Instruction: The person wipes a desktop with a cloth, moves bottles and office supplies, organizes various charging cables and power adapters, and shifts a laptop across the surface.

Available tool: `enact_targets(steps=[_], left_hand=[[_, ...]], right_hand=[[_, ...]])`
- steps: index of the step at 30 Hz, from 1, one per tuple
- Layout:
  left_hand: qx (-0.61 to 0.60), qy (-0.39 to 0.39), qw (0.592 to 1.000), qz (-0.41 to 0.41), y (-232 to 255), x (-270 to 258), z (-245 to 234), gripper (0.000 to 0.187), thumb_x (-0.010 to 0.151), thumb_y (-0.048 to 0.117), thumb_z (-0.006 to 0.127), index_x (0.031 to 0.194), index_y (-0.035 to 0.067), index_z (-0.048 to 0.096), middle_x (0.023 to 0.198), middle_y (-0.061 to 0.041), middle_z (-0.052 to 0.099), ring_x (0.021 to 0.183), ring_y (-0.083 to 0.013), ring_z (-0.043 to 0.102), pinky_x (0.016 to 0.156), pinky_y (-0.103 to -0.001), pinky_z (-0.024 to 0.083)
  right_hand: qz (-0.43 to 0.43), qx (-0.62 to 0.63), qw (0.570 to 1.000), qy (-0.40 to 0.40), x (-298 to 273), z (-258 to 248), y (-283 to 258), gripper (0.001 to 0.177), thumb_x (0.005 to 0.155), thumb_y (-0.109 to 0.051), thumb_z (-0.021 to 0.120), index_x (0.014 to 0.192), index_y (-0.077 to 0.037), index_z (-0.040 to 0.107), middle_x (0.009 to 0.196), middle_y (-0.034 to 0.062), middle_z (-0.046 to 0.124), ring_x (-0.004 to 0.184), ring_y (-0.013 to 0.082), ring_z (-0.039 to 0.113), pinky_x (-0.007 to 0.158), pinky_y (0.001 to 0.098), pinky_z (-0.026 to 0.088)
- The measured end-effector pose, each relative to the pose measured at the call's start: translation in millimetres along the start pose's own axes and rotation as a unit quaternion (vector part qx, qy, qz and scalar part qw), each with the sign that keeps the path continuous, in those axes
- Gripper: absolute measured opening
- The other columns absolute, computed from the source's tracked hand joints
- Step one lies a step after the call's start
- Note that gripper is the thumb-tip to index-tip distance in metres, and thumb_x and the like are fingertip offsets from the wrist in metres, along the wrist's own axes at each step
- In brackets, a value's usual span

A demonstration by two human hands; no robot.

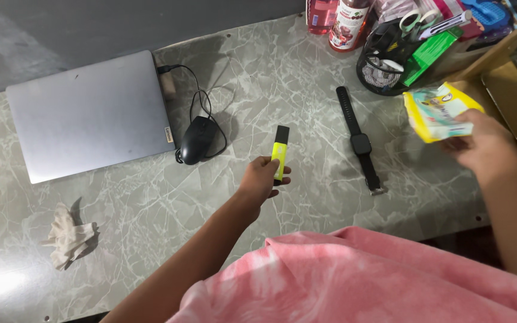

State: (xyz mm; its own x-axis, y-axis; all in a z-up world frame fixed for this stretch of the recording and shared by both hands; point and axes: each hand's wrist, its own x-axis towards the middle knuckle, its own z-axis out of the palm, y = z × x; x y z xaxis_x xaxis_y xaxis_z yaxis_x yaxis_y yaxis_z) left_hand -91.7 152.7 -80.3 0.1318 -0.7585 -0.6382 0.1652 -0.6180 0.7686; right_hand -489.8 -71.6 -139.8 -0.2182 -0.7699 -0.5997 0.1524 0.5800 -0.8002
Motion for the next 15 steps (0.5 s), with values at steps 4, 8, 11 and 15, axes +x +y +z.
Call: enact_targets(steps=[4,8,11,15], left_hand=[[0.006,0.000,1.000,-0.007,-1,1,4,0.030,0.090,0.027,0.039,0.114,0.010,0.049,0.102,-0.002,0.065,0.085,-0.0133,0.063,0.074,-0.034,0.044],[0.014,-0.004,1.000,-0.016,-3,1,5,0.031,0.091,0.027,0.039,0.114,0.010,0.049,0.102,-0.002,0.066,0.086,-0.0138,0.063,0.075,-0.034,0.043],[0.020,-0.005,1.000,-0.021,-1,2,6,0.031,0.091,0.027,0.039,0.114,0.009,0.049,0.102,-0.002,0.066,0.086,-0.0137,0.063,0.076,-0.034,0.043],[0.018,-0.004,1.000,-0.021,2,3,6,0.033,0.091,0.027,0.040,0.117,0.009,0.048,0.102,-0.002,0.066,0.087,-0.0136,0.063,0.076,-0.034,0.044]], right_hand=[[0.013,0.031,0.999,0.038,24,-27,12,0.033,0.080,-0.018,0.063,0.113,-0.016,0.057,0.102,0.0034,0.066,0.094,0.0205,0.064,0.082,0.0403,0.049],[0.019,0.048,0.996,0.072,52,-40,38,0.036,0.076,-0.016,0.066,0.110,-0.013,0.056,0.101,0.0055,0.065,0.092,0.0217,0.064,0.080,0.0386,0.051],[0.016,0.055,0.994,0.098,72,-46,58,0.038,0.073,-0.014,0.069,0.108,-0.011,0.056,0.100,0.0070,0.064,0.090,0.0226,0.064,0.079,0.0373,0.052],[-0.017,0.040,0.988,0.150,93,-49,76,0.041,0.070,-0.012,0.073,0.106,-0.008,0.056,0.098,0.0091,0.063,0.087,0.0238,0.064,0.076,0.0356,0.053]])
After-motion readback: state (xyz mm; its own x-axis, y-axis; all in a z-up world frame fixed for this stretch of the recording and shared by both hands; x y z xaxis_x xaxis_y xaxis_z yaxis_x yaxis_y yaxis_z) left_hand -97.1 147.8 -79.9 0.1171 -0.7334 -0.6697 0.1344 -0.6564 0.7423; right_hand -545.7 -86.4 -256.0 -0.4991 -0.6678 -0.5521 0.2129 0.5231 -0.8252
